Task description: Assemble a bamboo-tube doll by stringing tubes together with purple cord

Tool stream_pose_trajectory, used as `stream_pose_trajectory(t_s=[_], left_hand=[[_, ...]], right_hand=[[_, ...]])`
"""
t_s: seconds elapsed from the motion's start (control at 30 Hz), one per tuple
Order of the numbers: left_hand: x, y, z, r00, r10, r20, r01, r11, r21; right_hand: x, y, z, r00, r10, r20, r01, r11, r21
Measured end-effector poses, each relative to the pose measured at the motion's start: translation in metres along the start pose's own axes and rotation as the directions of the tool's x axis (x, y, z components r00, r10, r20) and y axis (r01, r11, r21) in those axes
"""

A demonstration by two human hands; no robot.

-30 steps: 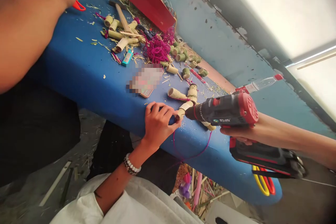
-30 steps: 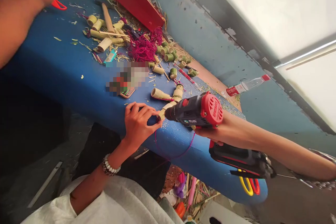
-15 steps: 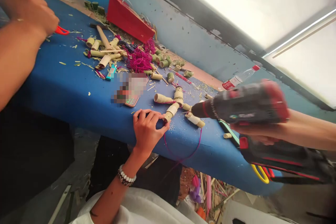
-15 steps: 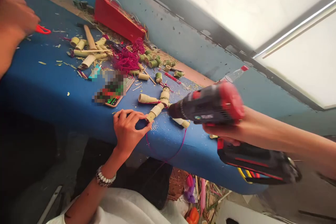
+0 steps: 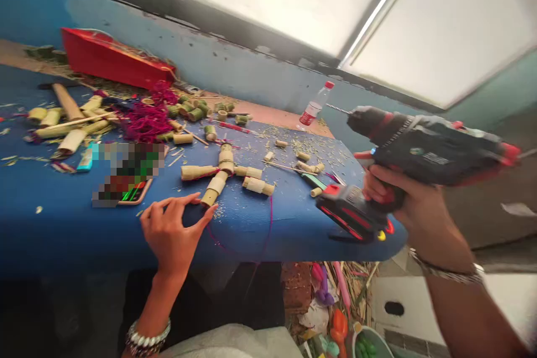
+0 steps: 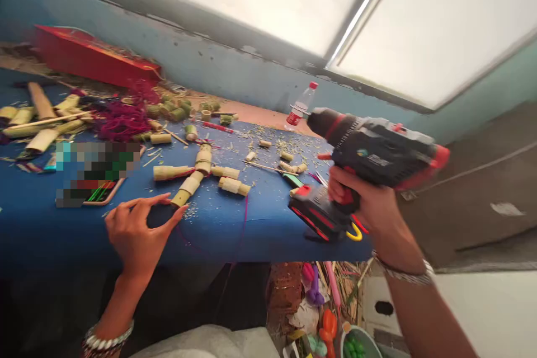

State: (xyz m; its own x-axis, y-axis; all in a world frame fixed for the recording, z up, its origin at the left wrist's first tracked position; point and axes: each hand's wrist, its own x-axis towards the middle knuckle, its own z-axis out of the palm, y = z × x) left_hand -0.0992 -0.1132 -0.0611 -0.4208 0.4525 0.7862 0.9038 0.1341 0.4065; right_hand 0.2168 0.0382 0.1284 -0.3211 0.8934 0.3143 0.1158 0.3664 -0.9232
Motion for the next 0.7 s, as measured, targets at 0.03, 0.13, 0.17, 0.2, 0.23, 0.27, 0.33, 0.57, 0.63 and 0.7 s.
stream_pose_trajectory(t_s=[0.03, 0.13, 0.17, 0.2, 0.23, 0.27, 0.33, 0.57, 0.63, 0.7], left_hand=[[0.001, 0.0, -0.001, 1.0, -0.006, 0.016, 0.006, 1.0, 0.003], [-0.001, 0.004, -0.013, 0.998, -0.024, 0.064, 0.025, 1.0, -0.013], [-0.003, 0.005, -0.02, 0.999, -0.022, 0.044, 0.024, 0.999, -0.036], [-0.007, 0.007, -0.028, 1.0, -0.019, 0.01, 0.019, 0.998, -0.063], [-0.011, 0.008, -0.035, 0.999, -0.013, -0.037, 0.01, 0.995, -0.102], [-0.017, 0.009, -0.042, 0.998, -0.018, -0.061, 0.009, 0.99, -0.141], [-0.029, 0.011, -0.054, 0.998, -0.056, 0.013, 0.058, 0.978, -0.203], [-0.062, 0.03, -0.052, 0.812, -0.355, 0.463, 0.399, 0.917, 0.002], [-0.064, 0.039, -0.045, 0.758, -0.42, 0.499, 0.496, 0.868, -0.023], [-0.064, 0.045, -0.042, 0.73, -0.45, 0.514, 0.552, 0.832, -0.056]], right_hand=[[0.001, 0.004, -0.001, 0.999, 0.046, -0.003, -0.046, 0.998, 0.042], [0.006, 0.021, 0.013, 0.993, 0.108, -0.044, -0.1, 0.983, 0.156], [0.009, 0.027, 0.021, 0.992, 0.117, -0.052, -0.105, 0.977, 0.188], [0.011, 0.033, 0.03, 0.99, 0.127, -0.056, -0.112, 0.969, 0.219], [0.013, 0.038, 0.037, 0.989, 0.137, -0.06, -0.118, 0.962, 0.246], [0.016, 0.043, 0.044, 0.987, 0.146, -0.066, -0.123, 0.956, 0.268], [0.02, 0.052, 0.052, 0.985, 0.147, -0.09, -0.117, 0.953, 0.278], [0.024, 0.077, 0.056, 0.978, 0.09, -0.188, -0.056, 0.982, 0.179], [0.023, 0.078, 0.055, 0.971, 0.078, -0.226, -0.034, 0.981, 0.191], [0.022, 0.076, 0.055, 0.964, 0.058, -0.258, -0.008, 0.981, 0.193]])
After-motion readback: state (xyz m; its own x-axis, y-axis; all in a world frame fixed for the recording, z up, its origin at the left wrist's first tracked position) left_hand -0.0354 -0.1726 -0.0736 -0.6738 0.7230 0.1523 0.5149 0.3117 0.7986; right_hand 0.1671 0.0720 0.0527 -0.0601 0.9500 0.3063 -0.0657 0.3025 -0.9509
